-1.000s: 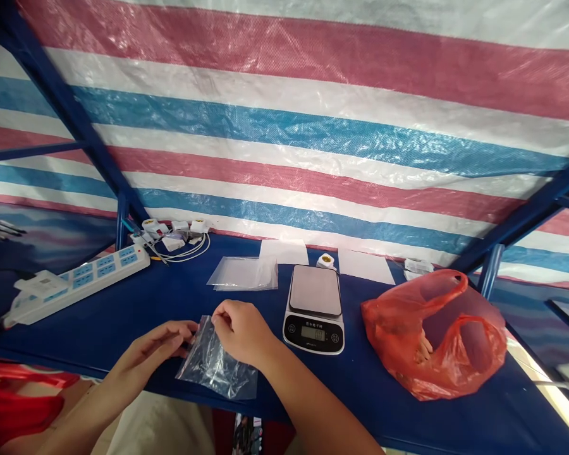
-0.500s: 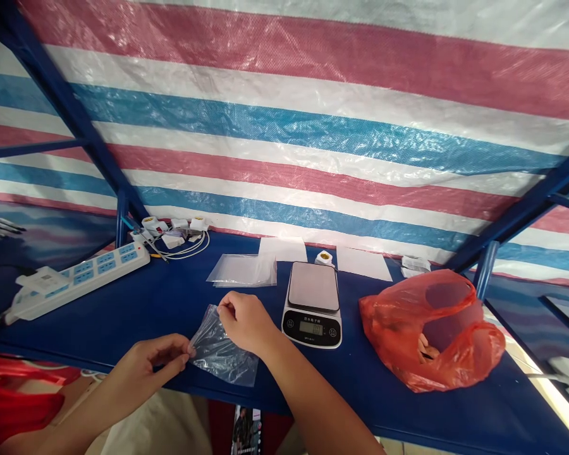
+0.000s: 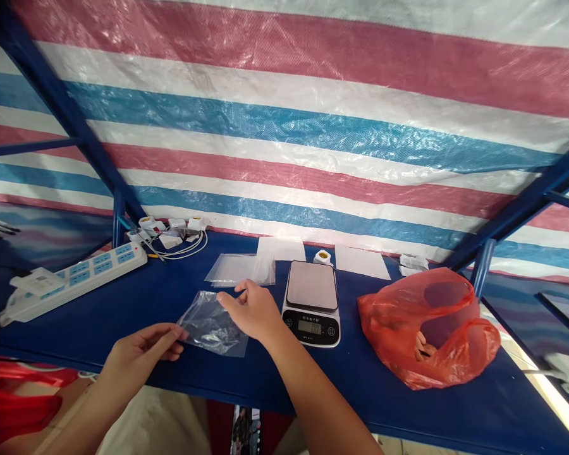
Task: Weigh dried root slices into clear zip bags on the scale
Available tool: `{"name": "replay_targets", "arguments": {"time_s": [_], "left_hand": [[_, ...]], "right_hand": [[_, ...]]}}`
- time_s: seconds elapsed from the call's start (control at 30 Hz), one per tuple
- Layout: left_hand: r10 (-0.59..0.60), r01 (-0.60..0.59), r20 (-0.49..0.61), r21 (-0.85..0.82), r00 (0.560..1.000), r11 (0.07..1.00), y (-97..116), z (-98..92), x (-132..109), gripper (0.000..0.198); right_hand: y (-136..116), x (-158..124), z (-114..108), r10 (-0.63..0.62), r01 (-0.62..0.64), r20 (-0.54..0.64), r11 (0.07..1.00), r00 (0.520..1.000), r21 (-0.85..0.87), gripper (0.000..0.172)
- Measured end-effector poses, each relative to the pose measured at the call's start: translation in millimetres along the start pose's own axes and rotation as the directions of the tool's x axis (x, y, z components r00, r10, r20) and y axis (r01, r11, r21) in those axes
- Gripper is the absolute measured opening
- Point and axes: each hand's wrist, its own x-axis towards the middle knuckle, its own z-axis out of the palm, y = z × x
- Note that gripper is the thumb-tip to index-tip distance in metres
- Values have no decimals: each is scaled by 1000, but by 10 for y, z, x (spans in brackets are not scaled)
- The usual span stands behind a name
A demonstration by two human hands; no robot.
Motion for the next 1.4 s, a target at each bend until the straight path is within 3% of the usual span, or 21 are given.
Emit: {"name": "replay_targets", "arguments": {"time_s": [0.07,0.17,0.2,0.27,0.4,0.53,0.67,0.83,1.03,1.2,1.4], "left_hand": [[-26,15,-109,-97,994,995,17,-1,22,51],[-47,4,-202,-207,978,978,81,33,24,49],[-51,-2,-219,-236,974,972,104,56,19,47],[-59,-12,-233,-294,971,956,147,122,4,46],[-89,-3,-221,-383,971,924,210,292,-49,49],[-92,25,-163,-371,982,928,245,395,-108,58],[-74,39,-115,-283,991,958,214,369,-95,64],[7,-31,-119,-202,993,979,120,314,-23,64],[3,-15,-44,-291,999,957,199,336,-83,68],[10,-38,-125,-222,992,974,240,357,-100,59],[36,-73,-188,-196,982,978,83,313,2,43]], "right_hand": [[-16,29,-33,129,-127,6,966,992,227,68],[-26,63,-8,246,-227,58,741,967,632,94],[-22,67,19,253,-240,88,667,963,705,96],[-7,63,91,214,-263,164,609,963,748,84],[22,24,270,85,-241,250,670,964,702,56],[5,-13,390,116,-154,102,720,988,677,49],[-23,-21,404,74,-39,-34,799,997,601,41],[-8,-11,425,4,13,-27,794,1000,608,52],[33,-7,471,-66,66,-22,786,998,615,50],[46,-11,491,-104,97,-22,799,994,594,43],[24,-18,448,-92,93,-30,807,995,583,50]]}}
